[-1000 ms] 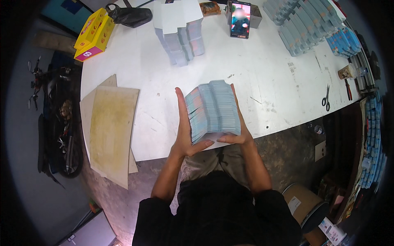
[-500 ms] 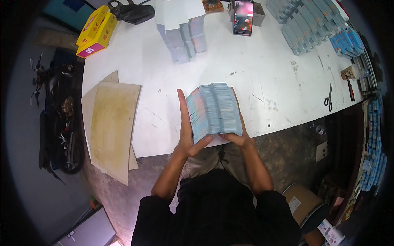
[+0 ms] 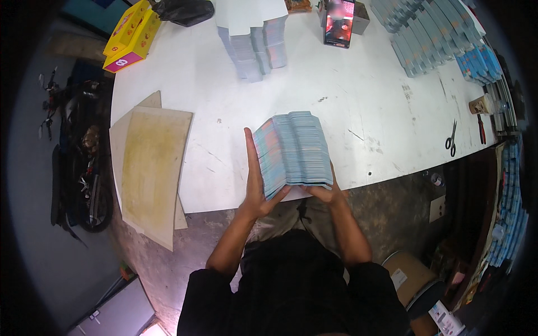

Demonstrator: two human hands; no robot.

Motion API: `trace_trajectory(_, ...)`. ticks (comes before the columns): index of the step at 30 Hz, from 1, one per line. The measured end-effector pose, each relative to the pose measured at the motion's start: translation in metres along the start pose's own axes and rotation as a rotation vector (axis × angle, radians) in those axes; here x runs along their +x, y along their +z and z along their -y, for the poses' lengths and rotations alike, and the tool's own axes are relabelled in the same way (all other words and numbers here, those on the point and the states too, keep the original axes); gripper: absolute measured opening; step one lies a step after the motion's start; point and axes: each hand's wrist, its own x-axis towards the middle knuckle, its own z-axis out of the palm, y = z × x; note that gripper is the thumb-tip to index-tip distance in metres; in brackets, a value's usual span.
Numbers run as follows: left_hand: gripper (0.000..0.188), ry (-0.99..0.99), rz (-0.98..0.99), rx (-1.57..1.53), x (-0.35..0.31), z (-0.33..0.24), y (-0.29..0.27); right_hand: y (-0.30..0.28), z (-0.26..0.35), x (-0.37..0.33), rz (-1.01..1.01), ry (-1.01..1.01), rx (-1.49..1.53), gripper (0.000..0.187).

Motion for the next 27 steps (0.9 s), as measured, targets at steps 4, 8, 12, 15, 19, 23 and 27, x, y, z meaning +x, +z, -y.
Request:
trace_trajectory(4,0.126,0.059,0.016,0.05,-0.004,-0.006,0.0,0.0,-0.002,-0.004,0.011,-0.011,-0.015,0.126)
trace_trajectory(8,0.127,0.057,0.008,0.07,-0.011,0.006,0.0,-0.009,-0.023,-0.012,0.013,-0.015,-0.1,0.124)
trace_trajectory(12,0.129,-0.016,0.044,0.137,-0.016,0.011,-0.009,-0.016,-0.006,0.001,0.067,-0.144,-0.234,0.127)
trace_trajectory(15,0.132,-0.026,0.069,0.301,-0.009,0.015,-0.028,-0.025,-0.001,0.009,0.08,-0.23,-0.269,0.132)
trace_trajectory(19,0.128,0.082,0.147,0.456,0.021,0.007,-0.043,-0.043,0.015,0.031,0.185,-0.264,-0.465,0.132)
trace_trajectory(23,0.103,0.097,0.141,0.228,0.033,0.004,-0.039,-0.034,0.032,0.037,0.178,-0.258,-0.483,0.119)
trace_trajectory(27,0.092,-0.05,0.151,0.147,0.023,-0.022,-0.035,-0.03,0.045,0.017,0.137,-0.155,-0.391,0.1)
